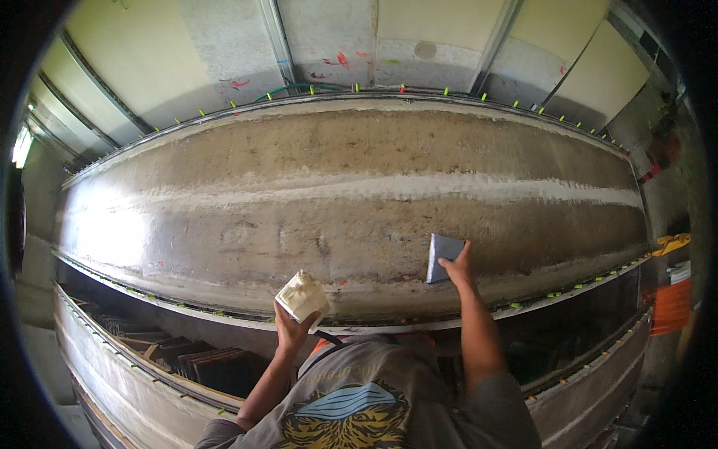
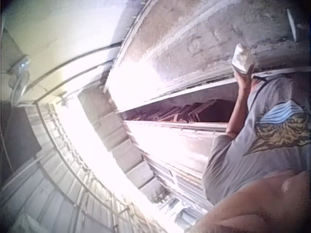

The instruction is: The person applies a white filler substance to a large, curved surface using a putty knife. They repeatedly squeeze the filler from a container onto the surface and spread it evenly with the tool, working along a central line on the object.

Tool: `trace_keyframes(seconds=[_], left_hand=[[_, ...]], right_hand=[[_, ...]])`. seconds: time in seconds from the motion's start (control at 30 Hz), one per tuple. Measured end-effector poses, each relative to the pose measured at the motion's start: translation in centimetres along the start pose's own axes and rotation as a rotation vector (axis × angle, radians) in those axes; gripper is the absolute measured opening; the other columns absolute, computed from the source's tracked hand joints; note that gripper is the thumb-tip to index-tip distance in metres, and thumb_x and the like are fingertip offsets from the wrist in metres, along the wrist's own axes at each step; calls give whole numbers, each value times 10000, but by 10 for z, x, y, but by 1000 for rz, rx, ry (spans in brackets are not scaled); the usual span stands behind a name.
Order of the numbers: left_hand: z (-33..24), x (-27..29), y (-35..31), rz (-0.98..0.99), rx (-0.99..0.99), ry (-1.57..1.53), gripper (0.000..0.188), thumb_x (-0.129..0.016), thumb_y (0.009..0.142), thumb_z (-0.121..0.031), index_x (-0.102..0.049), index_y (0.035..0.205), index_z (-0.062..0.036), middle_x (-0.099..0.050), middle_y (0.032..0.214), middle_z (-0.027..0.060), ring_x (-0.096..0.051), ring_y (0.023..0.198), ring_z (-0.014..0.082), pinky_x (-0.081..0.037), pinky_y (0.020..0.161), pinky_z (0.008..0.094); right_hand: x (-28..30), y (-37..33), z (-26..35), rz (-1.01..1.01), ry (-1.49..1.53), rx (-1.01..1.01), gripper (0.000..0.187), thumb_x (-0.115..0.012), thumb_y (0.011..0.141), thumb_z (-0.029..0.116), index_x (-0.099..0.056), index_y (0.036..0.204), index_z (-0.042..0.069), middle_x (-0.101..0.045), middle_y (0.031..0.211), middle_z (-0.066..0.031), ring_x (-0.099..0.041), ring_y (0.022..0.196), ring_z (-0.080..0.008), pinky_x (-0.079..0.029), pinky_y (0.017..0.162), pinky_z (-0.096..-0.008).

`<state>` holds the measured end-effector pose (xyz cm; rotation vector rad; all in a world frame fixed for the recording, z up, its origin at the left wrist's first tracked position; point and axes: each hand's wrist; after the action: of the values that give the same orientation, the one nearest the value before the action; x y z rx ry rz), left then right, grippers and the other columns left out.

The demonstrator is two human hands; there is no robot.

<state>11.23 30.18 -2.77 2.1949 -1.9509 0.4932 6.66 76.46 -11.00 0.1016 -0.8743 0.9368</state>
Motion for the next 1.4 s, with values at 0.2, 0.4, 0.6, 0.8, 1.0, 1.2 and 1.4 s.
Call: trace_keyframes(seconds=[0.2, 0.4, 0.6, 0.8, 1.0, 1.2, 1.4], left_hand=[[-14, -22, 8, 63, 12, 144, 664, -927, 704, -320, -560, 1156, -1, -713, 1064, 195, -701, 1019, 297, -542, 884, 397], [-105, -61, 26, 215, -76, 512, 694, -881, 713, -430, -612, 1180, 7, -718, 1022, 221, -721, 954, 352, -561, 841, 439], [-169, -129, 37, 431, -264, 744, 678, -861, 737, -466, -612, 1210, -48, -729, 992, 185, -719, 930, 365, -566, 815, 463], [-197, -186, 35, 601, -490, 887, 558, -815, 793, -409, -584, 1165, -65, -723, 909, 178, -715, 851, 375, -566, 719, 471], [-206, -229, 30, 724, -499, 1002, 484, -798, 806, -374, -567, 1062, -33, -716, 891, 192, -709, 821, 388, -559, 691, 484], [-207, -261, 31, 733, -492, 1033, 509, -805, 795, -389, -579, 1106, -55, -709, 873, 198, -701, 833, 403, -546, 716, 511], [-217, -290, 52, 620, -439, 1131, 527, -801, 801, -405, -578, 1122, -51, -712, 906, 212, -706, 871, 409, -558, 738, 516]], right_hand=[[58, 9, -27, -109, -143, 172, 827, -854, 747, 64, -345, 1397, 91, -607, 1257, -247, -612, 1160, -420, -496, 940, -488], [113, 30, -40, -84, -447, 177, 777, -773, 805, 53, -327, 1436, 137, -656, 1170, -252, -663, 1014, -465, -526, 812, -531], [118, 37, -51, -76, -493, 203, 741, -788, 798, 125, -363, 1404, 144, -694, 1054, -215, -688, 935, -443, -534, 772, -531], [137, 43, -51, 24, -409, 167, 744, -784, 817, 145, -351, 1422, 144, -691, 1052, -232, -689, 937, -436, -535, 772, -528], [146, 58, -68, 68, -334, 183, 763, -785, 826, 163, -333, 1440, 131, -690, 1051, -243, -697, 916, -429, -541, 767, -515], [148, 64, -75, 142, -308, 143, 775, -793, 823, 166, -337, 1449, 128, -695, 1040, -227, -697, 920, -431, -543, 771, -516], [155, 62, -74, 126, -288, 183, 788, -798, 826, 187, -336, 1459, 110, -674, 1113, -242, -681, 994, -437, -535, 816, -521]])
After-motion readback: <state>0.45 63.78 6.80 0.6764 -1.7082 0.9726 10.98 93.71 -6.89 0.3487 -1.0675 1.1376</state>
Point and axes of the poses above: each hand's wrist, its own y-axis towards the middle knuckle, its own x-axis out of the back of the hand, z = x × y
